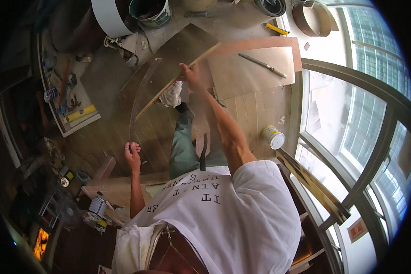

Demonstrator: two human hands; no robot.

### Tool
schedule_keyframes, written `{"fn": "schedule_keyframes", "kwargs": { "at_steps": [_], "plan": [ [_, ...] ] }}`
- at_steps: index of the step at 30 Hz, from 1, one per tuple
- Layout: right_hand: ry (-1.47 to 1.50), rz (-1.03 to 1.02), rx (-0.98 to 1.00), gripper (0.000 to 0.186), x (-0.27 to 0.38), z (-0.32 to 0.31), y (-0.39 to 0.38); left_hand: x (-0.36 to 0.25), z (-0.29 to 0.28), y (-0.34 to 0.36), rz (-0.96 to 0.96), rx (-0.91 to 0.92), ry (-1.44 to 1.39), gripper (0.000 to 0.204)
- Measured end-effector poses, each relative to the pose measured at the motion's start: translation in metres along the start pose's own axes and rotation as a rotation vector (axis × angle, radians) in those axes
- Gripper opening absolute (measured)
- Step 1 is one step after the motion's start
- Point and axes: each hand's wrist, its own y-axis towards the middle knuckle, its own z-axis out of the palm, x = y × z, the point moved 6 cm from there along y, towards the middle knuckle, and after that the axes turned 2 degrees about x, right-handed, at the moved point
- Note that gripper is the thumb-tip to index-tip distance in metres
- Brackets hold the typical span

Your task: The person cuts a large sheet of gold-colored material on the floor using a utility knife and a straightedge. They then peel off a backing layer and place the cut piece into a bucket.

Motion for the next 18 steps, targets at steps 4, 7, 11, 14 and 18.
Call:
{"fn": "schedule_keyframes", "kwargs": {
  "at_steps": [4,7,11,14,18],
  "plan": [
    [0.025,-0.046,-0.053,0.042,0.025,0.002,-0.062,-0.046,-0.047,0.030,0.156,-0.006,0.052,0.024],
    [-0.050,-0.123,-0.139,0.043,0.070,-0.014,-0.122,-0.090,-0.060,0.046,0.306,0.036,0.098,0.024],
    [-0.077,-0.102,-0.301,0.044,0.098,-0.050,-0.167,-0.151,-0.047,0.054,0.388,0.135,0.161,0.027],
    [-0.022,-0.049,-0.384,0.040,0.064,-0.122,-0.175,-0.198,-0.009,0.049,0.431,0.293,0.263,0.027],
    [-0.018,-0.028,-0.517,0.037,0.043,-0.177,-0.176,-0.234,0.055,0.046,0.711,0.464,0.489,0.026]
  ]
}}
